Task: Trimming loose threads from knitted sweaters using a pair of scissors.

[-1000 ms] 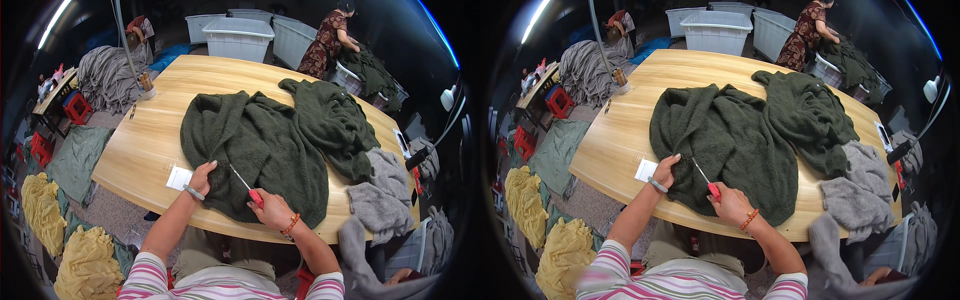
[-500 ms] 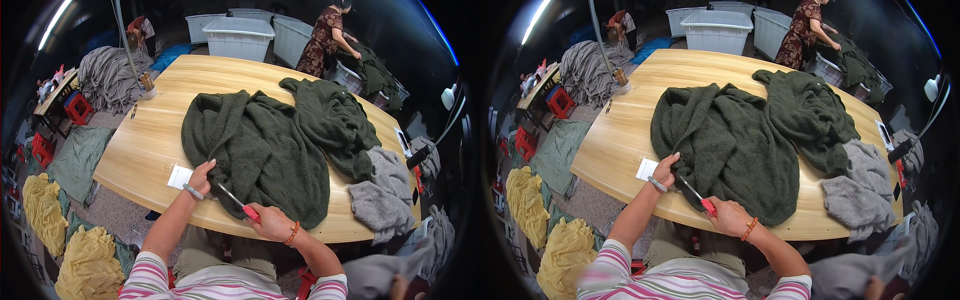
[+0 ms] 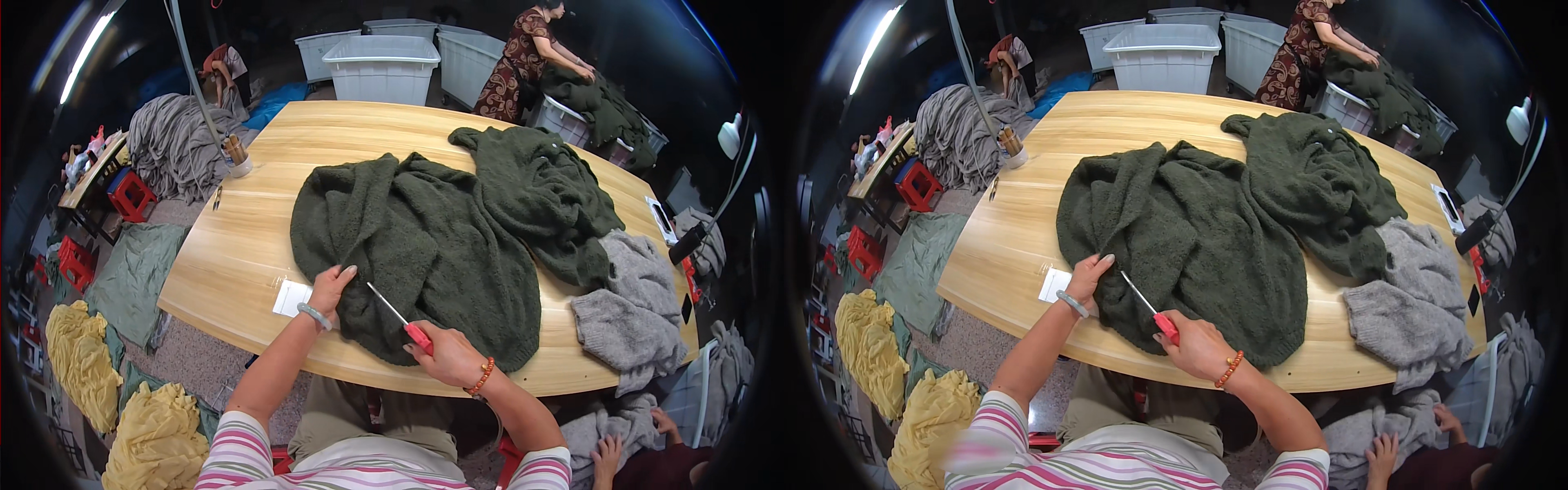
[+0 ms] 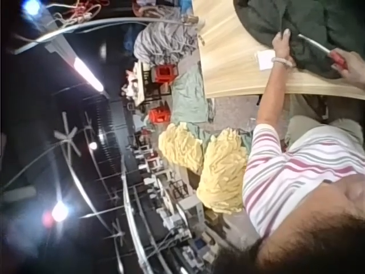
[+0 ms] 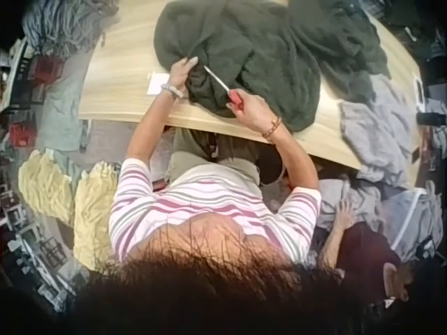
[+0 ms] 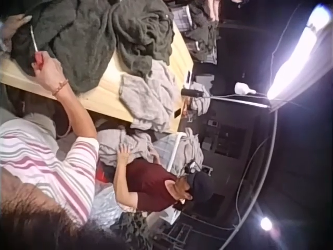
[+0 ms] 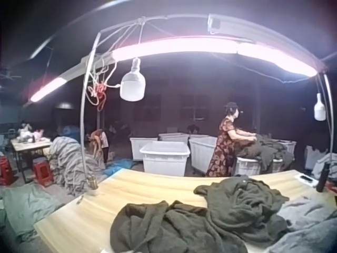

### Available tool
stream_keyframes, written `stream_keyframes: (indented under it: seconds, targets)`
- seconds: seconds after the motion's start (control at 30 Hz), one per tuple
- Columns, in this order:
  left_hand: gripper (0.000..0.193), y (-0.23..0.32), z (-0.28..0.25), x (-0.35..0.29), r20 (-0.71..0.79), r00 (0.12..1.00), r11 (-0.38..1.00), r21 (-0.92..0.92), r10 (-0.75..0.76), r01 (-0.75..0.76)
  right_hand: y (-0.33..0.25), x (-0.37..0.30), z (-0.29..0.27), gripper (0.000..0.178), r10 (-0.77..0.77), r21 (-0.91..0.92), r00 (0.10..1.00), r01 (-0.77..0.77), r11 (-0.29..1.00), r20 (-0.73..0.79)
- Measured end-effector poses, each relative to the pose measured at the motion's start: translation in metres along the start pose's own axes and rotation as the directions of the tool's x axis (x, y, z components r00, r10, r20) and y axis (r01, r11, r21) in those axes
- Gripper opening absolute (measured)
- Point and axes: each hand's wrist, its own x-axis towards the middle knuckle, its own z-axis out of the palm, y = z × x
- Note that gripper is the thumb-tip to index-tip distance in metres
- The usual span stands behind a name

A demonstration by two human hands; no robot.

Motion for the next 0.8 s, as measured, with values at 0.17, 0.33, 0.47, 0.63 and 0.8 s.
stream_keyframes:
  seconds: [0.17,0.33,0.47,0.63,0.8]
  targets:
    - [0.029,0.05,0.065,0.026,0.054,0.627,0.209,0.917,0.777,-0.339,0.013,-0.014,-0.005,0.03,0.051,0.0,0.997,-0.051,0.999,-0.055]
    - [0.021,0.027,0.02,0.072,0.001,0.875,0.4,0.889,0.484,-0.223,-0.001,-0.012,-0.012,0.03,0.063,-0.038,0.995,-0.066,0.997,-0.071]
    - [0.028,0.002,-0.008,0.044,-0.124,0.887,0.705,0.66,0.445,-0.261,-0.004,-0.018,-0.016,0.031,0.033,-0.085,0.999,-0.034,0.996,-0.007]
    - [0.054,0.003,0.016,-0.052,0.151,0.862,0.227,0.93,0.483,-0.29,0.006,-0.029,-0.013,0.034,0.066,-0.099,0.994,-0.057,0.993,0.083]
    - [0.044,-0.009,-0.005,-0.077,0.179,0.842,0.247,0.906,0.509,-0.343,-0.007,-0.034,0.014,0.037,0.002,-0.166,0.98,0.032,0.986,0.198]
